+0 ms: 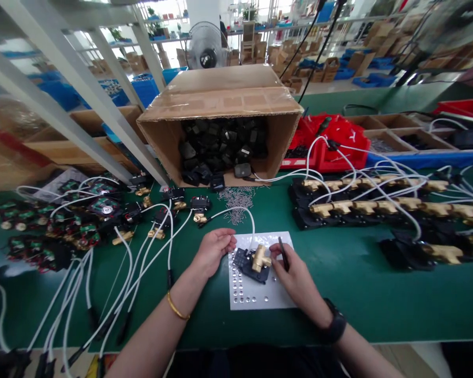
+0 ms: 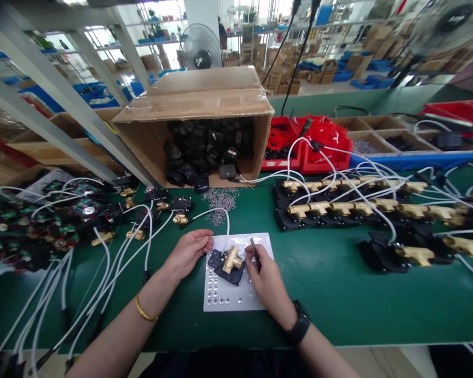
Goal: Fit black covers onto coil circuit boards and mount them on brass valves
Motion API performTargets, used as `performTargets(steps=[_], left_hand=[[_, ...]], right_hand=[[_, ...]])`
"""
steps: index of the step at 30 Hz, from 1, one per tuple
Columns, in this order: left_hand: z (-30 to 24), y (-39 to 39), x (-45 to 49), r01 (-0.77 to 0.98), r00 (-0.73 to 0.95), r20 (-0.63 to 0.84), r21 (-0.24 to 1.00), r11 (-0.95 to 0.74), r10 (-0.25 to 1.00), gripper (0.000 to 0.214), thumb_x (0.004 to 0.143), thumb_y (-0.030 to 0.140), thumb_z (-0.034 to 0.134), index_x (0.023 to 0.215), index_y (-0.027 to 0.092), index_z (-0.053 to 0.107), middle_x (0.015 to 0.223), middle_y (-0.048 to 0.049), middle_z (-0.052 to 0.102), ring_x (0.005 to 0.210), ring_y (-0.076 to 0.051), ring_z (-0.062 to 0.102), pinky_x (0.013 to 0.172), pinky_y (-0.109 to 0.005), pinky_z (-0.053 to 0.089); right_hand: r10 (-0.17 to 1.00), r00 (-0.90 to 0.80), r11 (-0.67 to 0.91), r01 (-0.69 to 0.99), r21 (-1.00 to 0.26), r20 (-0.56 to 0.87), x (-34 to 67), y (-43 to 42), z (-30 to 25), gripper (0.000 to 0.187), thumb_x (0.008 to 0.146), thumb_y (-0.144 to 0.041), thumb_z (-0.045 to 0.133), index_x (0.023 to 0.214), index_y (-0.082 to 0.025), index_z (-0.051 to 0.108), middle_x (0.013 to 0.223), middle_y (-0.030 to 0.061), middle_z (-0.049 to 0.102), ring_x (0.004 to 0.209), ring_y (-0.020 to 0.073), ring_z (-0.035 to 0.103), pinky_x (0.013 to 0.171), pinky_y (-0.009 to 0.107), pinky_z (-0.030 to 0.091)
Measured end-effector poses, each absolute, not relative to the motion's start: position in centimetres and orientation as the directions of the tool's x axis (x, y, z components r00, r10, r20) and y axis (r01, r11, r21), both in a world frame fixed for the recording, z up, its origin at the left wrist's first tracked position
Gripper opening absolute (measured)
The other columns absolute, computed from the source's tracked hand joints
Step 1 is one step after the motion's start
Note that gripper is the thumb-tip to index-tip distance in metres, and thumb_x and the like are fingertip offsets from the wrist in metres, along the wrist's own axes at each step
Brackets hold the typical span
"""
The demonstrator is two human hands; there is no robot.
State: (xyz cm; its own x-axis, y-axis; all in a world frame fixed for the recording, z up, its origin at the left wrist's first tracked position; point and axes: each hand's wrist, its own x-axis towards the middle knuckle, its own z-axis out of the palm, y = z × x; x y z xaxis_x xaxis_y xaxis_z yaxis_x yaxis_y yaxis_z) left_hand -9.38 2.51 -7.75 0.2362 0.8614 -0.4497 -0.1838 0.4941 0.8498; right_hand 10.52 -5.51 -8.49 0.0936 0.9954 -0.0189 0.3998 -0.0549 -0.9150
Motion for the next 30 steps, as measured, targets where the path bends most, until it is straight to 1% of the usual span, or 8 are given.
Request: performTargets(steps=[4,7,9,12,16,21,26,30], left_hand=[[-7.8,2.9,-9.0,-0.137,0.253,-0.411,0.881,0.453,0.876,0.013,0.074,0.015,0.058,0.084,0.008,0.062,0.061,-0.0021,0.061,0.051,-0.007,0.053,0.051,-0.018,0.039],[-7.9,3.2,-8.5,-0.112,0.265,-0.356,0.912,0.395,0.896,0.007,0.075,0.015,0.056,0.079,0.01,0.058,0.056,0.0013,0.059,0.045,-0.006,0.05,0.046,-0.017,0.035],[-7.9,3.4,-8.2,-0.113,0.271,-0.316,0.928,0.356,0.909,0.008,0.075,0.017,0.055,0.081,0.012,0.054,0.056,0.0023,0.06,0.047,-0.007,0.053,0.047,-0.018,0.037],[-8.2,3.8,-8.0,-0.074,0.364,-0.262,0.948,0.308,0.894,0.015,0.076,0.02,0.055,0.089,0.014,0.051,0.065,-0.0007,0.066,0.058,-0.011,0.061,0.057,-0.022,0.045],[-8.8,4.4,-7.9,0.037,0.548,-0.259,0.957,0.286,0.795,0.013,0.072,0.021,0.06,0.079,0.012,0.057,0.07,-0.0039,0.067,0.064,-0.012,0.062,0.064,-0.024,0.047],[-9.0,4.7,-8.5,0.105,0.612,-0.237,0.97,0.22,0.755,0.009,0.062,0.016,0.069,0.065,0.011,0.062,0.065,-0.0006,0.064,0.061,-0.009,0.057,0.065,-0.022,0.044],[-9.0,4.1,-9.2,0.139,0.62,-0.191,0.981,0.134,0.761,0.011,0.07,0.021,0.065,0.073,0.011,0.062,0.072,-0.0025,0.064,0.065,-0.011,0.058,0.066,-0.024,0.046],[-9.1,3.5,-9.3,0.192,0.601,-0.127,0.981,0.011,0.789,0.004,0.073,0.016,0.061,0.075,0.013,0.063,0.076,-0.0032,0.064,0.071,-0.013,0.058,0.069,-0.025,0.045]], right_hand=[[0.985,-0.003,0.14,0.591,-0.795,0.172,10.4,-6.1,-9.4,0.012,0.085,-0.018,0.04,0.089,-0.019,0.051,0.085,0.0071,0.06,0.078,0.0191,0.057,0.069,0.031,0.047],[0.958,-0.093,0.266,0.635,-0.726,0.27,10.8,-6.3,-10.1,0.015,0.084,-0.013,0.039,0.086,-0.02,0.053,0.088,0.0077,0.061,0.083,0.0195,0.059,0.072,0.031,0.049],[0.953,-0.102,0.282,0.65,-0.705,0.287,10.9,-6.6,-10.4,0.017,0.085,-0.013,0.039,0.087,-0.021,0.055,0.091,0.0075,0.063,0.086,0.0194,0.061,0.076,0.032,0.05],[0.972,-0.059,0.204,0.696,-0.689,0.229,10.5,-7.7,-10.2,0.02,0.086,-0.019,0.044,0.102,-0.021,0.055,0.103,0.0074,0.065,0.095,0.021,0.062,0.082,0.034,0.05],[0.999,-0.026,0.04,0.809,-0.586,0.033,9.7,-8.7,-9.3,0.051,0.077,-0.03,0.06,0.123,-0.022,0.041,0.115,0.0087,0.061,0.09,0.0261,0.064,0.072,0.036,0.054],[0.984,-0.169,0.116,0.837,-0.534,-0.051,10.8,-6.7,-8.1,0.043,0.08,-0.025,0.055,0.12,-0.023,0.04,0.116,0.0083,0.059,0.093,0.0263,0.063,0.074,0.037,0.053],[0.959,-0.262,0.156,0.812,-0.562,-0.112,12.6,-5.3,-8.0,0.049,0.079,-0.023,0.058,0.123,-0.026,0.037,0.121,0.0062,0.057,0.097,0.0257,0.062,0.079,0.039,0.051],[0.953,-0.268,0.144,0.813,-0.564,-0.143,12.5,-5.3,-7.8,0.049,0.078,-0.023,0.058,0.122,-0.027,0.038,0.118,0.0059,0.058,0.093,0.0259,0.063,0.075,0.038,0.051]])
